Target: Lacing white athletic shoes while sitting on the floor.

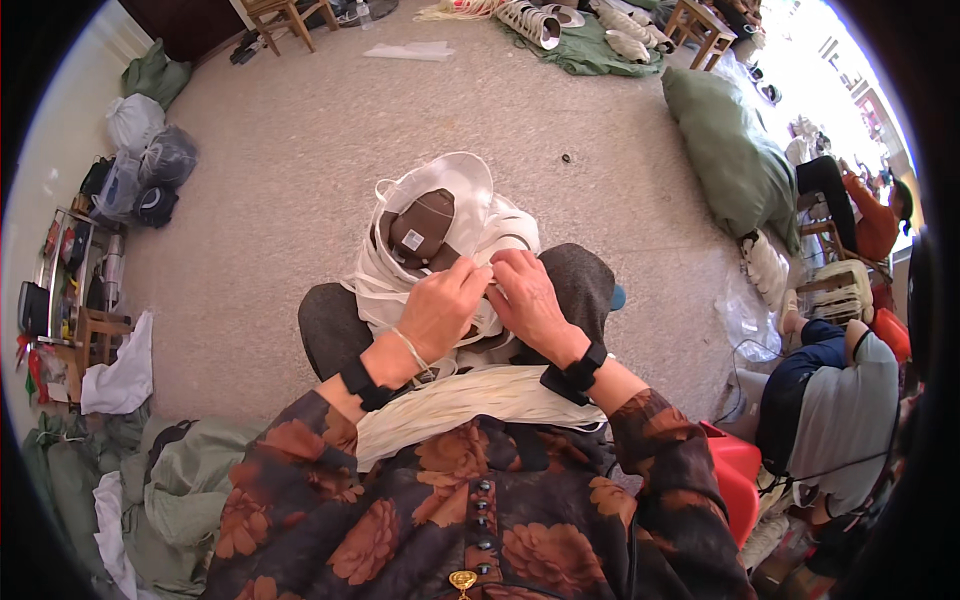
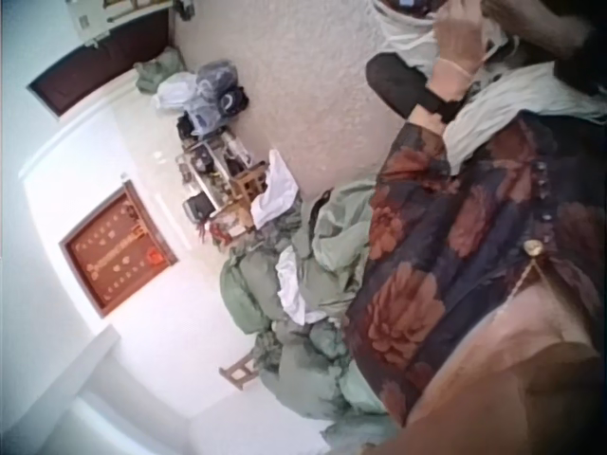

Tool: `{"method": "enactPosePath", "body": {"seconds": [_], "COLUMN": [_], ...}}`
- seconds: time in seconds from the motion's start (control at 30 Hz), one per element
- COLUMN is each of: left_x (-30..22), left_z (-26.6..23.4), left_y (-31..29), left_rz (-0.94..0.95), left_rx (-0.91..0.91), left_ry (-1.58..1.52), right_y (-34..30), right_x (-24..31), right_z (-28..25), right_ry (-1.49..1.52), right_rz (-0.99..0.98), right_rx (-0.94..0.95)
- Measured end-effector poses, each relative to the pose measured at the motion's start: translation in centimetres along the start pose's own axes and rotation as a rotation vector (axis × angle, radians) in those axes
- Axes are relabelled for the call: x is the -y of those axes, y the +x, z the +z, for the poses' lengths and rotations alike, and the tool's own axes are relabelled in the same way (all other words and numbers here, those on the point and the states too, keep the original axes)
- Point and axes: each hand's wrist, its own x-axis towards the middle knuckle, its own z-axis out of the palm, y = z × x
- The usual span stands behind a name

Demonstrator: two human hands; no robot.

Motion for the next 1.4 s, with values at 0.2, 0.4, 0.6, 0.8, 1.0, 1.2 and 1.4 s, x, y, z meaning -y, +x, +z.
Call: {"method": "enactPosePath", "body": {"seconds": [0.2,0.4,0.6,0.8,1.0,1.2,1.4], "left_x": [1.8,3.7,5.7,5.1,5.2,6.1,6.8], "left_z": [-1.9,1.2,3.5,3.2,3.8,4.5,4.6], "left_y": [-2.1,-2.2,-1.3,-0.3,1.0,1.9,1.6], "left_rz": [-0.198,-0.280,-0.344,-0.321,-0.410,-0.745,-0.680], "left_rx": [-0.012,0.028,0.037,0.212,0.045,0.070,0.062], "left_ry": [-0.128,-0.276,-0.266,-0.039,-0.270,-0.878,-0.757], "right_y": [-0.9,-5.4,-8.9,-12.3,-7.5,-3.2,-0.8], "right_x": [-3.9,-7.7,-9.9,-10.9,-4.6,1.0,2.5], "right_z": [-1.8,-8.3,-9.8,-10.3,-10.5,-6.4,-1.9], "right_ry": [0.484,0.710,0.831,0.736,-0.127,0.236,0.150], "right_rz": [0.675,0.937,1.043,1.168,0.540,0.387,0.132], "right_rx": [-0.228,-0.601,-0.753,-0.629,-0.342,0.076,0.204]}}
